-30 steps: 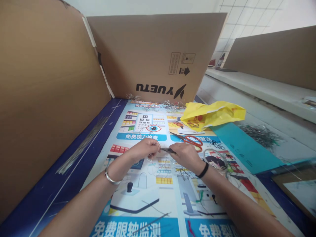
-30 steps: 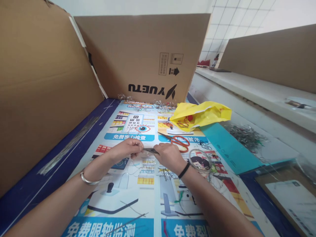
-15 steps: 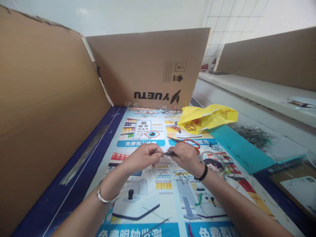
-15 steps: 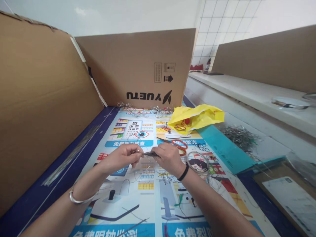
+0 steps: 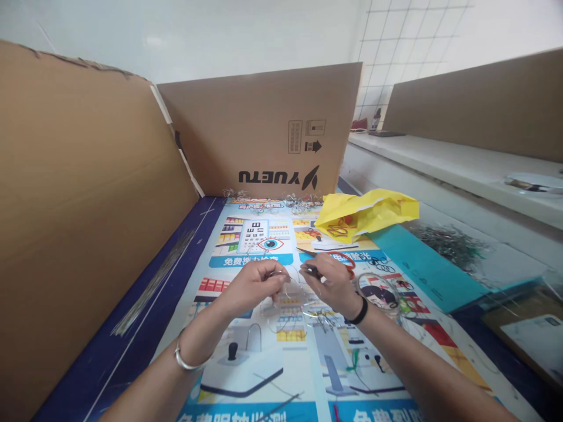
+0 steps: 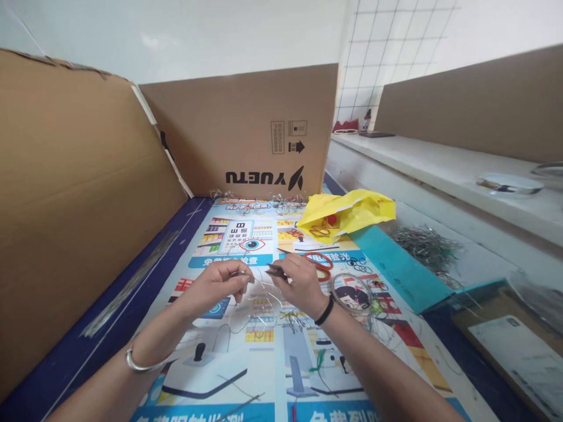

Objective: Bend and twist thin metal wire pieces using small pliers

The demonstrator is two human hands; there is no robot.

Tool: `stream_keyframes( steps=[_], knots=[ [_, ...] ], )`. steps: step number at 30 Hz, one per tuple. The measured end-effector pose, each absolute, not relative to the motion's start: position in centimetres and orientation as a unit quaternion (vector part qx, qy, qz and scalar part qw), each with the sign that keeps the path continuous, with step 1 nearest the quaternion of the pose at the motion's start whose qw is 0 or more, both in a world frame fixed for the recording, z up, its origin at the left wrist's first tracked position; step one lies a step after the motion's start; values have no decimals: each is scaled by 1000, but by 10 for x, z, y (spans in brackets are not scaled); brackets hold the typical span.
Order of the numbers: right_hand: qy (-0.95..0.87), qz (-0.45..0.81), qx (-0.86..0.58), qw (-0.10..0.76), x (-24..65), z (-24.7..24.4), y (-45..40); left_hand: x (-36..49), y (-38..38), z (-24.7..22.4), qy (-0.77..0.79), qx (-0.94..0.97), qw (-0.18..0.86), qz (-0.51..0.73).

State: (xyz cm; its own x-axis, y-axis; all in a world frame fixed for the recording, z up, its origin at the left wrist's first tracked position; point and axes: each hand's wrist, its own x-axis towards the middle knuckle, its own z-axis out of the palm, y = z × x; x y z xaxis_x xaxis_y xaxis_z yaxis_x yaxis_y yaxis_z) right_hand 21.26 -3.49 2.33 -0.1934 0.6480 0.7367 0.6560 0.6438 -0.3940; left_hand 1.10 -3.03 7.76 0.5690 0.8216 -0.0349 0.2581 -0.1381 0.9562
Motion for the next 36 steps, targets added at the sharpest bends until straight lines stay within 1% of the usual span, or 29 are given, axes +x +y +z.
stream_keyframes(
  steps=[2, 4, 6, 8, 12, 16, 18, 20, 21, 23, 26, 30, 36],
  knots=[
    [-727, 48, -467, 501, 212, 29, -37, 12, -29, 75, 390, 690, 549, 265],
    [-699, 96, -484, 517, 212, 38, -42, 14, -28, 74, 404, 685, 543, 268],
    [-728, 125, -442, 509, 211, 48, -47, 16, -27, 73, 416, 684, 531, 277],
    [-777, 122, -383, 484, 207, 55, -51, 17, -26, 72, 422, 685, 524, 281],
    [-843, 41, -324, 427, 200, 53, -54, 17, -25, 66, 427, 681, 519, 290],
    [-867, -79, -359, 337, 196, 43, -54, 17, -23, 58, 441, 667, 513, 311],
    [-872, -115, -374, 295, 195, 40, -55, 18, -22, 56, 449, 662, 510, 316],
    [-872, -114, -374, 296, 194, 38, -54, 18, -22, 57, 449, 659, 513, 319],
    [-868, -98, -370, 316, 194, 38, -54, 19, -23, 58, 447, 657, 516, 321],
    [-847, -38, -366, 384, 193, 40, -54, 18, -23, 62, 444, 651, 524, 322],
    [-781, 94, -398, 471, 194, 46, -53, 18, -24, 67, 434, 647, 539, 319],
    [-694, 236, -466, 495, 196, 50, -53, 18, -26, 70, 408, 645, 564, 315],
    [-612, 378, -455, 524, 195, 48, -53, 15, -22, 64, 362, 630, 608, 321]
  ],
)
